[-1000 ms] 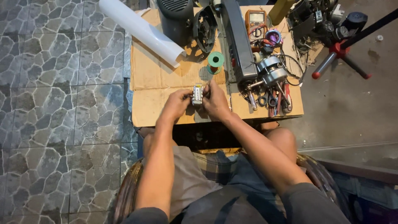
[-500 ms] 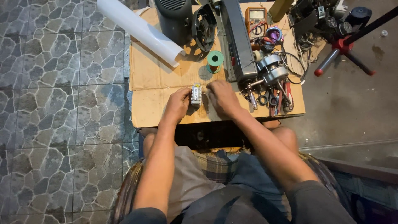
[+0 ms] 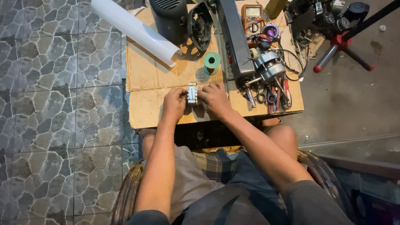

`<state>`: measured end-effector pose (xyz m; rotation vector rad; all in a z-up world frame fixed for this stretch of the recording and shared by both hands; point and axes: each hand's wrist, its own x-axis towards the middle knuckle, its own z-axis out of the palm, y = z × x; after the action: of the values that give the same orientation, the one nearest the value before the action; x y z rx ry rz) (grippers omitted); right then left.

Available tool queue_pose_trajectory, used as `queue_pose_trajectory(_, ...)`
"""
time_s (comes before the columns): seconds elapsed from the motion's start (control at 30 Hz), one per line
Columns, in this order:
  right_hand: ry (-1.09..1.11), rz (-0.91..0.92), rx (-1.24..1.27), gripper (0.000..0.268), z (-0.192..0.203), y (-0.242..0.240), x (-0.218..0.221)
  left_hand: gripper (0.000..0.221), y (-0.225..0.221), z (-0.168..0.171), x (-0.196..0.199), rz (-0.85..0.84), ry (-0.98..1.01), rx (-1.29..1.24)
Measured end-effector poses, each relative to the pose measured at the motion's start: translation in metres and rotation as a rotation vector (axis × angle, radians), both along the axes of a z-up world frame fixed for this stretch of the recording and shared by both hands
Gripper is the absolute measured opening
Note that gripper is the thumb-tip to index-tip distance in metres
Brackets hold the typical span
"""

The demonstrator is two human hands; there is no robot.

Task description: Assembling and inspecting the components of an electric motor stator on a repair bench.

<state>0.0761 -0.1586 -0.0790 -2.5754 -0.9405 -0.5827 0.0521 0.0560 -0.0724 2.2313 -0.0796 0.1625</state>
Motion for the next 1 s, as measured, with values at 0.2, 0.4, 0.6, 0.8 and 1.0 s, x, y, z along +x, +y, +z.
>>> queue_pose_trajectory(0.2,0.152,0.008,0.097,0.027,0.021,-0.008,-0.017,0.007,-0.005,-0.009,0.0,0.085,0.017,0.009)
queue_pose_trajectory(0.4,-0.233,-0.197,0.209,0.023,0.021,-0.035,0.011,0.005,-0.009,-0.003,-0.001,0.093,0.028,0.015)
queue_pose_trajectory(0.6,0.633,-0.731,-0.1,0.116,0.17,-0.053,0.026,0.007,-0.012,0.015,-0.002,0.058,0.157,0.058)
queue_pose_trajectory(0.8,0.61,-0.7,0.149,0.091,0.165,-0.073,0.053,0.006,-0.014,0.024,-0.004,0.075,0.19,0.023)
queue_pose_trajectory(1.0,0.643,-0.582,0.304,0.073,0.195,-0.074,0.054,0.006,-0.014,0.026,-0.006,0.08,0.182,-0.003)
